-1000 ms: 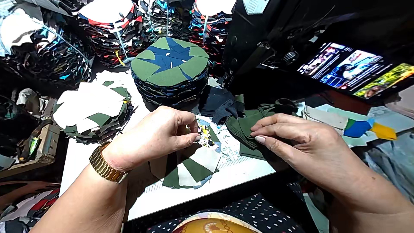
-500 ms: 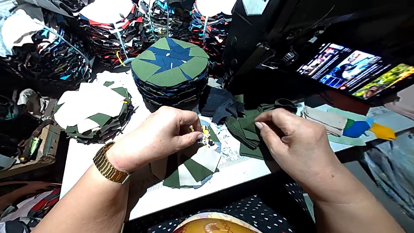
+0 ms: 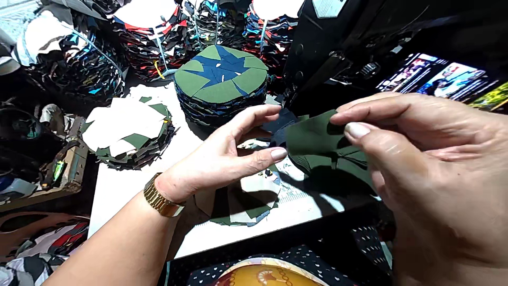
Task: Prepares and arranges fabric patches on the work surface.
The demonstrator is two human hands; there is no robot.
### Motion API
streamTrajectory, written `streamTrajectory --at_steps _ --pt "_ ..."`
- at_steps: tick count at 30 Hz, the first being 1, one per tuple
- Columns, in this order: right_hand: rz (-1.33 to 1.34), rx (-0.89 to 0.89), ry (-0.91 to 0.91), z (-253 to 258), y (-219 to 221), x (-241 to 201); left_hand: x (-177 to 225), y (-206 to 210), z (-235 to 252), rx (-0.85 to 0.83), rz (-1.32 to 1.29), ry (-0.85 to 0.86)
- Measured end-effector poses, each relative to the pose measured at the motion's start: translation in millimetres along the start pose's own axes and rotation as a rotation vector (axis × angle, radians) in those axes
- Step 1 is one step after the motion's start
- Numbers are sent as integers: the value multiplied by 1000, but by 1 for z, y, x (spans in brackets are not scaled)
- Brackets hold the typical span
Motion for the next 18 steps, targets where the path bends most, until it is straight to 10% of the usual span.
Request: streamTrajectory --at_steps 6,18 --pt "137 18 77 -16 23 1 -1 2 -4 -68 -243 -98" --pt "-335 -105 111 -60 62 20 -19 6 -6 -152 490 -120"
Point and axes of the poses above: each hand's wrist, its own z-axis towards the middle knuckle, its own y-axis out of the palm, x = y × z, the point moved 10 cm from there along z, towards the middle knuckle, and after that the axes turned 5 degrees about -z, right-handed, at the moved point
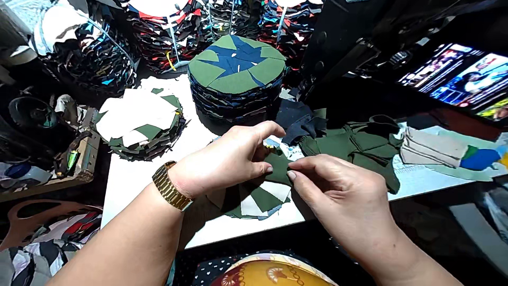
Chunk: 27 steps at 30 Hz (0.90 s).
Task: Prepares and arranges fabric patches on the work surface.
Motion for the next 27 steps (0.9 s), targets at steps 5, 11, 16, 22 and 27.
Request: streamTrajectory --at_steps 5,11,16,22,27 --pt "-216 -51 -140 1 12 -9 -3 -1 1 29 254 -61" --pt "-173 -112 -218 -1 11 -24 16 -8 -6 82 432 157" --pt "-190 -349 -254 -8 27 -24 -3 -1 -6 62 539 103" --pt "-147 -99 -134 13 -82 20 -2 -11 -6 157 427 165" --pt "-390 12 76 14 -152 124 4 -14 -5 231 385 210"
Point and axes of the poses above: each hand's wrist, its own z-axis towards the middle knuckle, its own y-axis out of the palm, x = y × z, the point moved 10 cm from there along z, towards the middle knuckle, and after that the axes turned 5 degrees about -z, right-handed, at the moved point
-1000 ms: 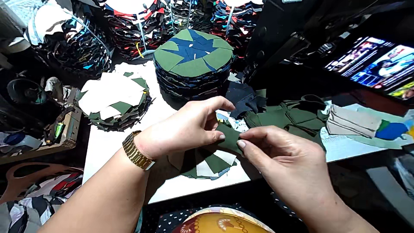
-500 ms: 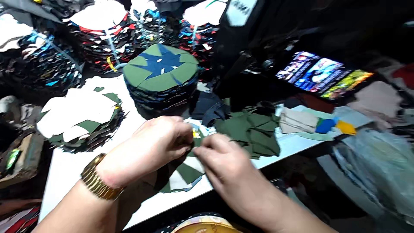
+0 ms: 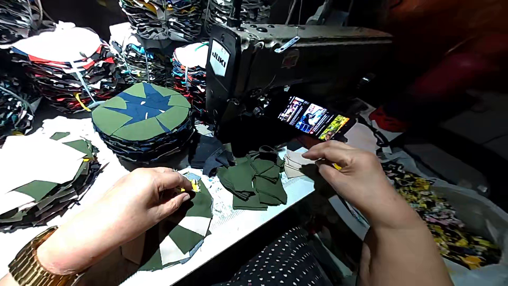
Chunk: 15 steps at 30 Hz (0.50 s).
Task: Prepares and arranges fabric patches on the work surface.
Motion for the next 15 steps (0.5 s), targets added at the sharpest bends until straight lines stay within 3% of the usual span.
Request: streamTrajectory --at_steps 4,15 --pt "-29 -50 62 -9 14 50 1 4 0 -11 5 13" --pt "-42 -75 -50 -10 19 50 -3 0 -1 16 -64 20"
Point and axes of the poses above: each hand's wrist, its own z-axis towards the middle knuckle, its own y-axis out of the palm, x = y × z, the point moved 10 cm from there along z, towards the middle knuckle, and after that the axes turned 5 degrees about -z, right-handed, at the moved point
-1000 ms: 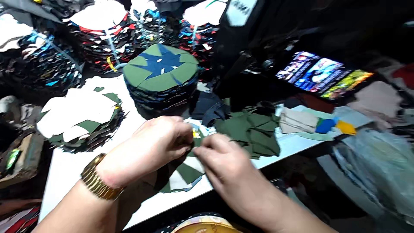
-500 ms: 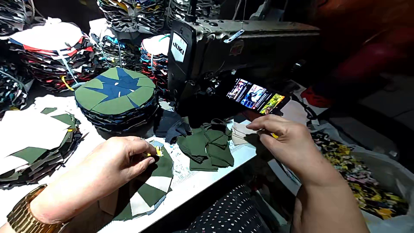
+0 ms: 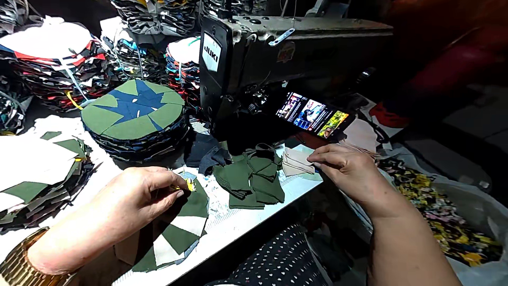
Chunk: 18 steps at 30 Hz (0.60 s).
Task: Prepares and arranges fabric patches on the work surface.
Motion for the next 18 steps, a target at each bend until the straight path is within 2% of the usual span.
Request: streamTrajectory --at_steps 5,10,14,18 --pt "3 37 5 7 -3 7 2 -2 1 11 -12 1" --pt "65 219 144 20 -30 -3 5 -8 4 84 -185 -15" --pt "283 361 121 32 -50 -55 0 -7 4 94 -555 -219" --pt "489 348 29 38 -40 -141 10 8 4 13 -898 -288"
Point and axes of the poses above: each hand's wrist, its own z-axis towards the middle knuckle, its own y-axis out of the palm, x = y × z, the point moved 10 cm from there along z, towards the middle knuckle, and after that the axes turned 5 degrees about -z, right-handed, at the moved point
